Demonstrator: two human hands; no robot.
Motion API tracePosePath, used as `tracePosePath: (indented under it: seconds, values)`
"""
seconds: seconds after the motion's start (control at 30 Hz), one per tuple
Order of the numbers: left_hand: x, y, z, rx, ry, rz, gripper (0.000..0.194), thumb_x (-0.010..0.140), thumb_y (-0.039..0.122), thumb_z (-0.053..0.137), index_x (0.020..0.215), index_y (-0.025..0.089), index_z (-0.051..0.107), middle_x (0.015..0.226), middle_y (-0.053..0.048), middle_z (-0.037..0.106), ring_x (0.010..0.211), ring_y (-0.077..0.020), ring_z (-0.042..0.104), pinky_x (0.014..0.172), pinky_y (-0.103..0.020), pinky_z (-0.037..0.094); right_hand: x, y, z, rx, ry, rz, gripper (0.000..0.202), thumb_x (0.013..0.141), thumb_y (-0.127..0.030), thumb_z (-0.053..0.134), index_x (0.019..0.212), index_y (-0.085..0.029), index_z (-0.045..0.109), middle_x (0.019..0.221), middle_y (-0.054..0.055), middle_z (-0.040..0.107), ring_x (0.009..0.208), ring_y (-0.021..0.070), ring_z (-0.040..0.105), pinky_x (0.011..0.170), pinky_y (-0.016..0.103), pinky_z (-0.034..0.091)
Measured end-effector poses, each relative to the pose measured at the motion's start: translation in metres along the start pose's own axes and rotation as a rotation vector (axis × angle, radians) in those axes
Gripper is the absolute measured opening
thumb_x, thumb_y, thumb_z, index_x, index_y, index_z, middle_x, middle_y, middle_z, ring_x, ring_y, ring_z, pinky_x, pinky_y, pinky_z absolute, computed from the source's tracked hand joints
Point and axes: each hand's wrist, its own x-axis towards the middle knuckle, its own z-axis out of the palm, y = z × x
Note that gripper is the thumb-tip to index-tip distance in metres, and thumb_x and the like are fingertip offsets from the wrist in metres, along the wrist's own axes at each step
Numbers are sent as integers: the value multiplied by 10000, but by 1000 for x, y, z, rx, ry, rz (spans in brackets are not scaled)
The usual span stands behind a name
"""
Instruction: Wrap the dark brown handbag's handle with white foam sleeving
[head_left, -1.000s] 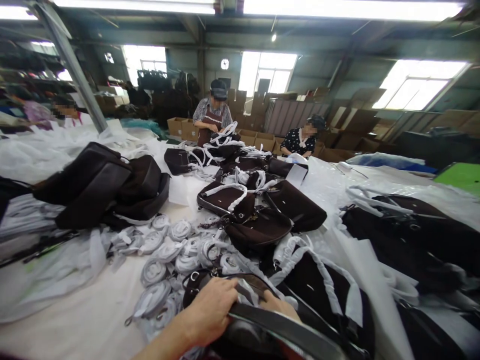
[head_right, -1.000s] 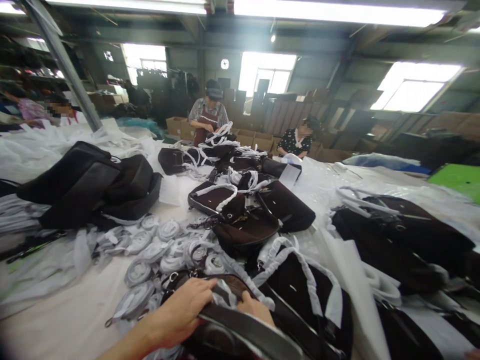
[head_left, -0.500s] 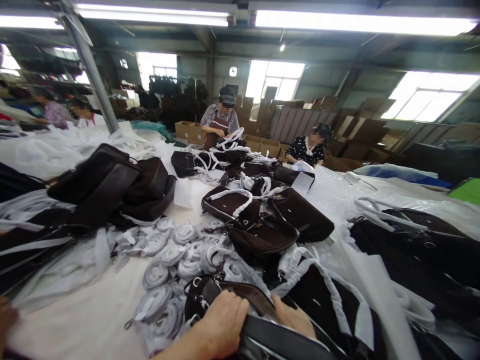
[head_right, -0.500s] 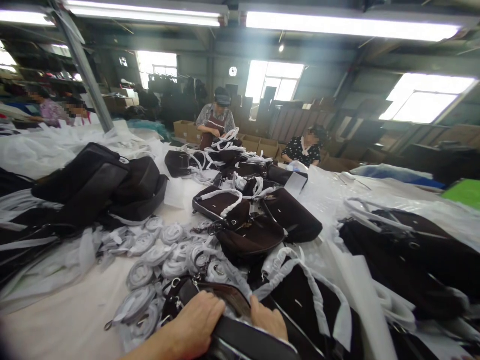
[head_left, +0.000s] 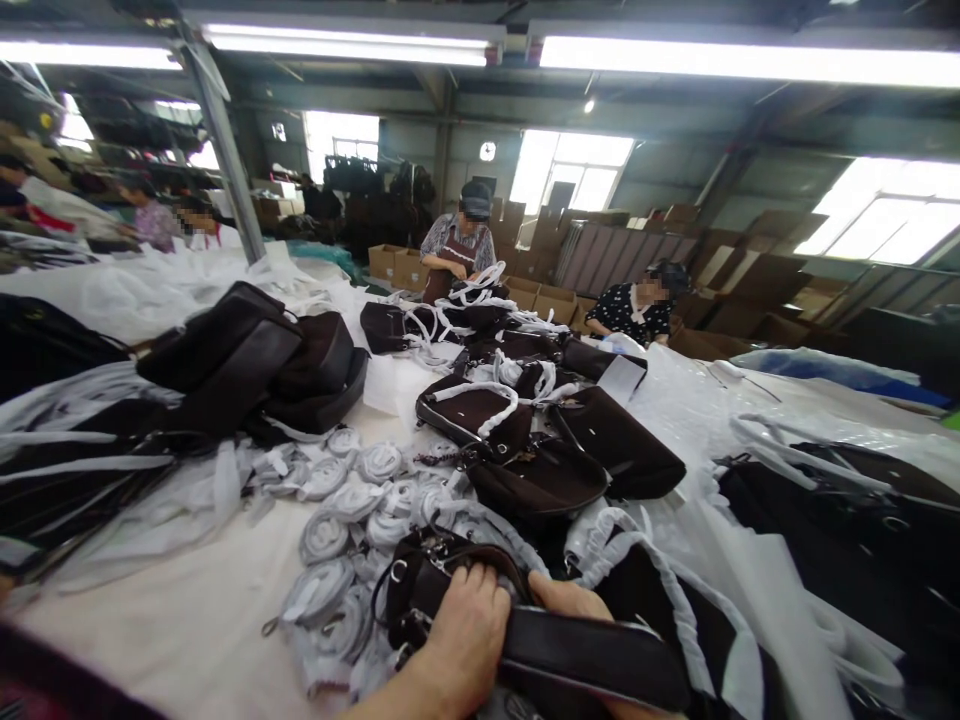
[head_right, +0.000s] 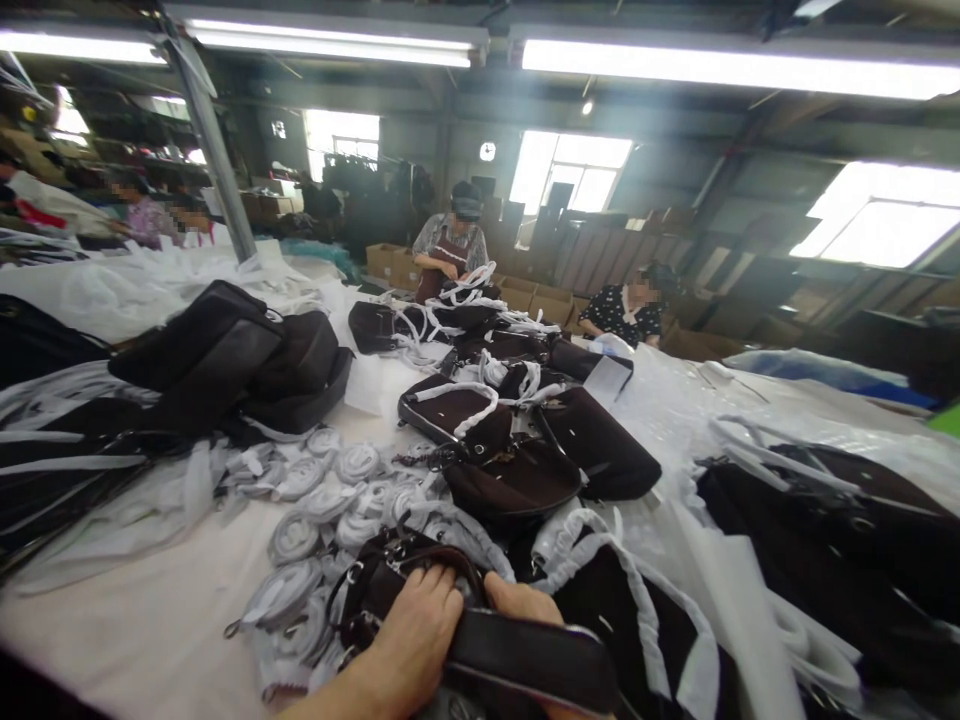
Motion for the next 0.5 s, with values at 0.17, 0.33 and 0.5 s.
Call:
tracePosePath:
  seconds: [0.17, 0.33, 0.5]
  values:
    - [-30, -21, -24, -277, -83, 170, 771, 743, 262, 839, 1420, 57, 533, 1604, -258, 368, 1510, -402, 293, 1257, -545, 221, -4, 23, -91, 237, -187, -52, 214, 881, -279, 523, 944, -225, 720, 890, 36, 771, 834, 218, 719, 722, 278, 551]
    - [-69, -70, -44, -614, 282, -125, 375, 909, 236, 561, 1272, 221, 655, 1575, -89, 471, 1457, -258, 414, 1234, -411, 299, -4, -33, -167, 327, -127, -9, 451, 961, -581, 437, 969, -234, 725, 895, 47, 742, 859, 220, 678, 774, 300, 516]
    - [-68, -106, -18, -601, 296, -384, 363, 927, 295, 459, 1203, 155, 648, 1320, -164, 642, 1274, -297, 569, 1141, -446, 382, 27, -129, -106, 180, -383, -370, 264, 999, -264, 473, 1092, -239, 719, 1101, 39, 745, 1019, 208, 668, 926, 292, 501]
